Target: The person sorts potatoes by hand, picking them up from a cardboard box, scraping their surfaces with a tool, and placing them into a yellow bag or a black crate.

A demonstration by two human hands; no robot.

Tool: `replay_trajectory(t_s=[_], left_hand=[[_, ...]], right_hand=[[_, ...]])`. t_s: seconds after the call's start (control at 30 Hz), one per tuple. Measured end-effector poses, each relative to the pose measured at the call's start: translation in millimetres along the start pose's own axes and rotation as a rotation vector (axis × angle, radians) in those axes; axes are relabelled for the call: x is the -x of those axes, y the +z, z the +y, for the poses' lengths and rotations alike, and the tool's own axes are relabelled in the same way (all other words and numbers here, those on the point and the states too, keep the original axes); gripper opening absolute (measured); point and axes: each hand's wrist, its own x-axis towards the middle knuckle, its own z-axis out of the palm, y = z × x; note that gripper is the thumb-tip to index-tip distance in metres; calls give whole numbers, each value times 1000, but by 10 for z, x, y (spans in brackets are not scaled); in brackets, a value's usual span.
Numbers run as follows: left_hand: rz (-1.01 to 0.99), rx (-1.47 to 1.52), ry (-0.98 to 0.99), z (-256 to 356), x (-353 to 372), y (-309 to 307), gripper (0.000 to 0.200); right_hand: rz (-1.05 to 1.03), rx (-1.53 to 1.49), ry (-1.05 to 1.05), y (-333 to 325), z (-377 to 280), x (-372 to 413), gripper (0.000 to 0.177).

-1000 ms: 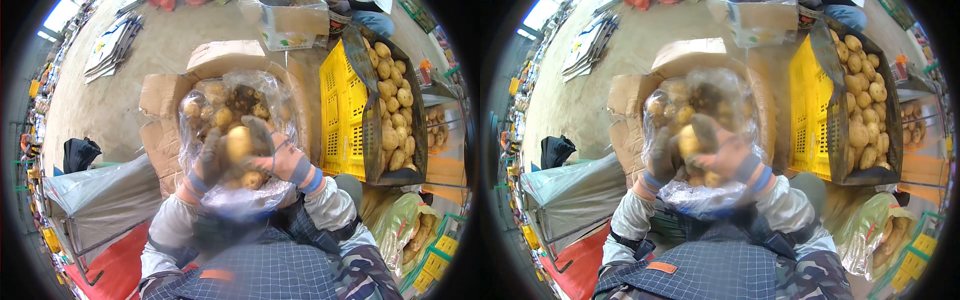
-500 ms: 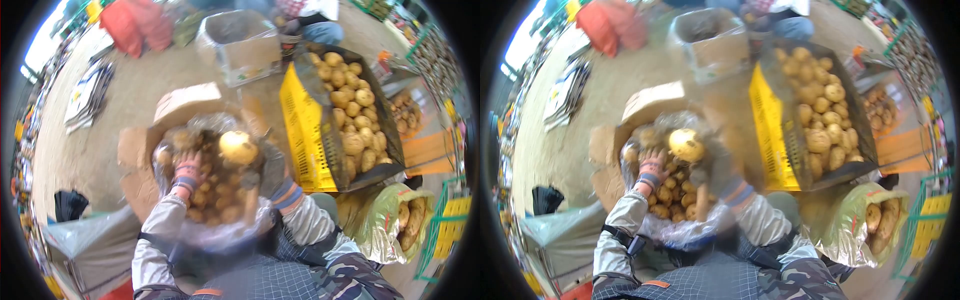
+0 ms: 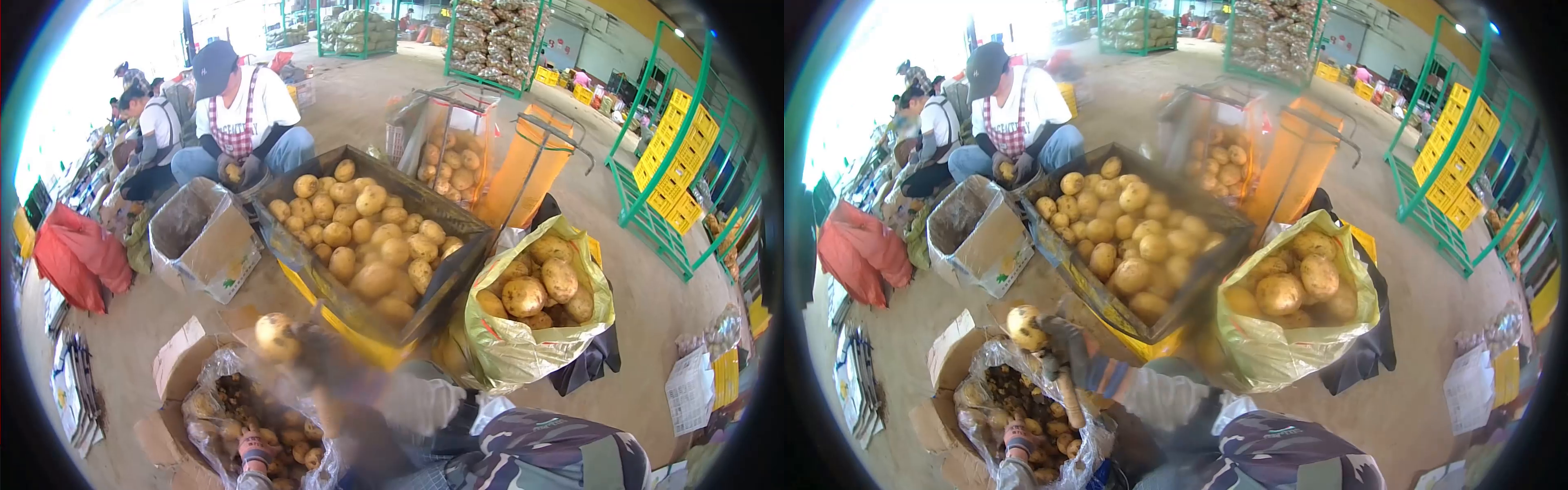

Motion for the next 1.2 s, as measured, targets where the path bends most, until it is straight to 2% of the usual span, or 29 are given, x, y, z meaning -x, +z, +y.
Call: replay_trajectory(t_s=[0.07,0.1,0.13,0.17,0.2,0.23,0.27,0.33,0.43,0.5,0.53,0.57,0.6,0.63,0.7,0.73,0.8,0.83,0.9,0.93,1.03,1.2], left_hand=[[-85,214,6,40,144,-151,110],[-5,307,87,-53,83,-68,95],[10,523,128,-142,20,-17,90],[23,740,164,-252,-30,48,85],[39,961,197,-313,-27,95,80],[45,1119,201,-30,435,-439,67],[-89,1307,42,232,922,-998,61],[-24,1530,406,107,1025,-983,51],[38,1728,641,138,1318,-974,54],[-7,2038,618,253,1378,-952,50],[-5,2198,569,295,1459,-986,48],[26,2315,329,446,1620,-1135,55],[386,1744,541,455,1686,-1138,49],[802,1185,551,467,1763,-1140,53],[223,1959,484,390,1802,-1100,65],[-92,2328,489,347,1764,-1113,75],[-201,2570,370,446,1923,-1235,78],[-248,2691,300,495,1992,-1300,80],[-79,2701,73,430,1998,-1356,79],[-55,2694,37,420,1973,-1327,79],[-164,2672,178,322,1792,-1127,77],[-260,2657,52,371,1628,-1079,80]], right_hand=[[211,196,-183,184,-361,405,33],[291,301,-250,245,-581,496,36],[373,406,-311,307,-824,583,40],[-101,211,-335,-59,-1206,519,37],[-65,385,-583,78,-1597,509,40],[25,558,-829,215,-1986,500,44],[127,701,-995,380,-2388,459,42],[330,770,-1029,705,-3175,286,38],[269,487,-858,873,-3568,-98,33],[135,1027,-820,742,-2909,-164,34],[119,1028,-716,753,-2482,-105,34],[84,1020,-587,867,-1974,-50,33],[37,1001,-429,856,-1446,-75,34],[55,1102,-272,716,-977,-134,36],[18,1329,-22,572,-325,-195,41],[-93,1480,-111,344,68,-228,43],[-301,1757,-375,-191,676,-268,47],[-359,1829,-291,-42,812,-163,45],[-430,1983,-87,460,966,30,41],[-450,2003,-17,452,1022,23,41],[-483,2090,183,453,1121,-58,42],[-440,2314,456,638,1243,-61,42]])
